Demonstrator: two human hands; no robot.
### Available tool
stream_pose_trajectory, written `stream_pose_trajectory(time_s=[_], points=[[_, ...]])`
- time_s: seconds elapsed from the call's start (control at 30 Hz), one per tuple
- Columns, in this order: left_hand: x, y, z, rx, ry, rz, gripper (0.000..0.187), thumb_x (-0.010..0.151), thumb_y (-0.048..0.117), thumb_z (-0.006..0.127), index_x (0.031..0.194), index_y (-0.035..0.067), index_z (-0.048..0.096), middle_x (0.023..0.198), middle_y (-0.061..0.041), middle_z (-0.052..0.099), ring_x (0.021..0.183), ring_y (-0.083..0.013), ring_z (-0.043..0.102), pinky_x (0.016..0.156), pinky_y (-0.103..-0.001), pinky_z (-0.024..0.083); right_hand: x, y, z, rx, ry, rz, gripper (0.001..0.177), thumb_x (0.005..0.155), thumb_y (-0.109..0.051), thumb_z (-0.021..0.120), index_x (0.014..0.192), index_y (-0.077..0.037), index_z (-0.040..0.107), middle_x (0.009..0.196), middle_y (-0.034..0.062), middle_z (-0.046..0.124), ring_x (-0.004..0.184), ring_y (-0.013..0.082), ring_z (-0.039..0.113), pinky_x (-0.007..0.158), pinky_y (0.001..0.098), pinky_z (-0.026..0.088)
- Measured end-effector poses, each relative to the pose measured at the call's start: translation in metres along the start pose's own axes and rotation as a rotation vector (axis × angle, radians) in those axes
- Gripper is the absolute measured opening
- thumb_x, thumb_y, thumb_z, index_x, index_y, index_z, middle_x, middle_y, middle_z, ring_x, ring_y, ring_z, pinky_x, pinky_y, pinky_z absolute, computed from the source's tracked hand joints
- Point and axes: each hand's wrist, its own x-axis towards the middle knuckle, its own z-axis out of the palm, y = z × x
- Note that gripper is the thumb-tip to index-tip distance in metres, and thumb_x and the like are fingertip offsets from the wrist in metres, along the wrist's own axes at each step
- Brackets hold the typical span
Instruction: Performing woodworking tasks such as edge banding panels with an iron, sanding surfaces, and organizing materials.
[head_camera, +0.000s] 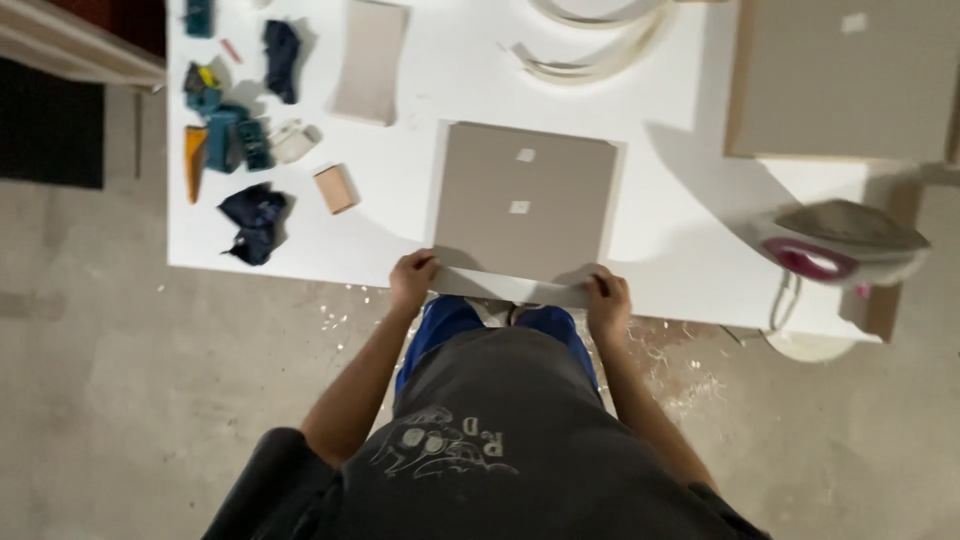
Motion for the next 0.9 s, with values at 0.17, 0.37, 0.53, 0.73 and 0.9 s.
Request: stream_pose_trajectory(time_s=[0.17,0.37,0.53,0.73,0.9], points=[[0.020,-0.028,0.011,-0.027,-0.011,-0.025,0.028,0.086,0.038,0.077,0.110,0.023,0.081,0.108,-0.010,0.078,0.108,-0.0364,0.070,0.092,-0.047,0.058,0.000,-0.004,-0.004,0.103,-0.021,-0.019,0.025,0.099,-0.015,0.078,0.119,0.000,0.072,0.112,0.0264,0.067,0.106,0.0366,0.067,0.091,0.0432,0.056],[0.023,-0.021,-0.012,0.052,-0.147,0.042,0.030,0.089,0.038,0.073,0.114,0.023,0.079,0.112,-0.008,0.077,0.110,-0.0333,0.071,0.095,-0.046,0.058,0.001,-0.015,-0.001,0.057,0.023,0.131,0.022,0.101,-0.013,0.081,0.118,-0.002,0.073,0.100,0.0239,0.071,0.088,0.0306,0.071,0.074,0.0423,0.060],[0.019,-0.011,-0.074,0.060,-0.167,0.203,0.031,0.088,0.036,0.076,0.095,0.006,0.077,0.083,-0.017,0.077,0.085,-0.0417,0.074,0.076,-0.054,0.059,-0.008,-0.088,0.041,0.075,0.062,0.142,0.019,0.101,-0.024,0.081,0.108,-0.009,0.070,0.064,0.0162,0.062,0.042,0.0243,0.060,0.036,0.0381,0.052],[-0.005,0.049,-0.134,-0.185,-0.043,0.772,0.013,0.096,0.018,0.069,0.085,0.015,0.074,0.088,-0.007,0.078,0.083,-0.0357,0.074,0.072,-0.046,0.059,0.007,-0.130,0.155,0.556,-0.874,0.498,0.051,0.109,-0.042,0.043,0.132,-0.001,0.062,0.132,0.0248,0.067,0.122,0.0428,0.063,0.107,0.0588,0.044],[0.017,0.059,-0.143,0.049,-0.184,1.127,0.079,0.095,0.063,0.054,0.148,0.004,0.048,0.152,-0.028,0.047,0.142,-0.0498,0.041,0.118,-0.058,0.032,-0.083,-0.336,0.207,1.125,-0.949,0.681,0.084,0.093,-0.079,0.040,0.137,-0.011,0.059,0.144,0.0190,0.059,0.129,0.0398,0.058,0.110,0.0566,0.044]])
